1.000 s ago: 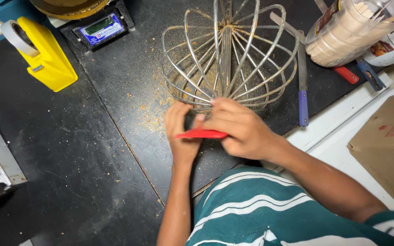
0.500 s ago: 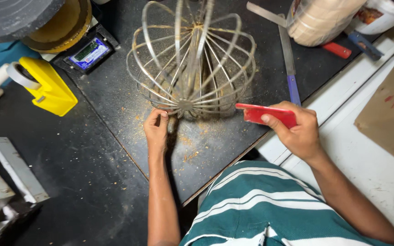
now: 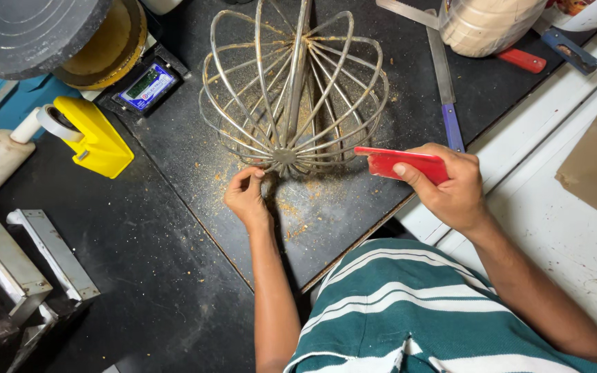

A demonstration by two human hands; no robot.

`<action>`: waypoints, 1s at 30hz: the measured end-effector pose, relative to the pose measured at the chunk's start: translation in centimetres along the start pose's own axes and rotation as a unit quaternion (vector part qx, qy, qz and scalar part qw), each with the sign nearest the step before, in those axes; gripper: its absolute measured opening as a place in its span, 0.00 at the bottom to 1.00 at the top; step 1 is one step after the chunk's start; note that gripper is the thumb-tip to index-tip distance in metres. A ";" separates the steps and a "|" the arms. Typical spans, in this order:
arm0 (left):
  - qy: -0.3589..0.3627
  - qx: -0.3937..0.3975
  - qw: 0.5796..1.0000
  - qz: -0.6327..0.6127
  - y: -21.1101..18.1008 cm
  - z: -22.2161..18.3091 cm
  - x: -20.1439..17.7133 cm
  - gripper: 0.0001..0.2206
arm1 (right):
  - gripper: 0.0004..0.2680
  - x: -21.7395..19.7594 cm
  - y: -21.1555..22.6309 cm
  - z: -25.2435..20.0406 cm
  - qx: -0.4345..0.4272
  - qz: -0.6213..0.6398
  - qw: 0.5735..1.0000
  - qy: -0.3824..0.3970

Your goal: The person cleans a large wire whisk by scraping off residue using a red plastic scraper and their hands.

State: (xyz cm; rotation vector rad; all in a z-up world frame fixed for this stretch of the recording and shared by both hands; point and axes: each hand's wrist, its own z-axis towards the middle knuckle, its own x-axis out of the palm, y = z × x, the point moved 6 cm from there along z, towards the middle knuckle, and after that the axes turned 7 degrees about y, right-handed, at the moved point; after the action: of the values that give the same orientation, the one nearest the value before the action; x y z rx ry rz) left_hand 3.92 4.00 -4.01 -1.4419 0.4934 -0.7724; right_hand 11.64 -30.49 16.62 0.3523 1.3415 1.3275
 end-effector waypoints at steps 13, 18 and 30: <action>0.045 0.264 0.885 0.381 -22.1 -5.0 11.2 0.28 | 0.06 -2.2 -3.9 -1.2 0.073 0.015 0.995 -0.060; 0.068 0.274 0.851 0.443 -23.8 -2.9 14.3 0.29 | 0.07 -2.3 -3.6 -1.4 0.062 0.001 0.996 -0.063; 0.109 0.280 0.859 0.414 -22.2 -1.9 13.9 0.31 | 0.07 -3.9 -4.4 -2.8 0.104 0.032 0.989 -0.104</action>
State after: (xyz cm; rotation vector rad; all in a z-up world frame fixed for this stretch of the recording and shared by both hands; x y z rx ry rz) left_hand 8.17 -6.41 19.67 -0.4938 0.8960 -0.3186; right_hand 12.58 -36.41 14.02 0.6635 1.3029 1.1702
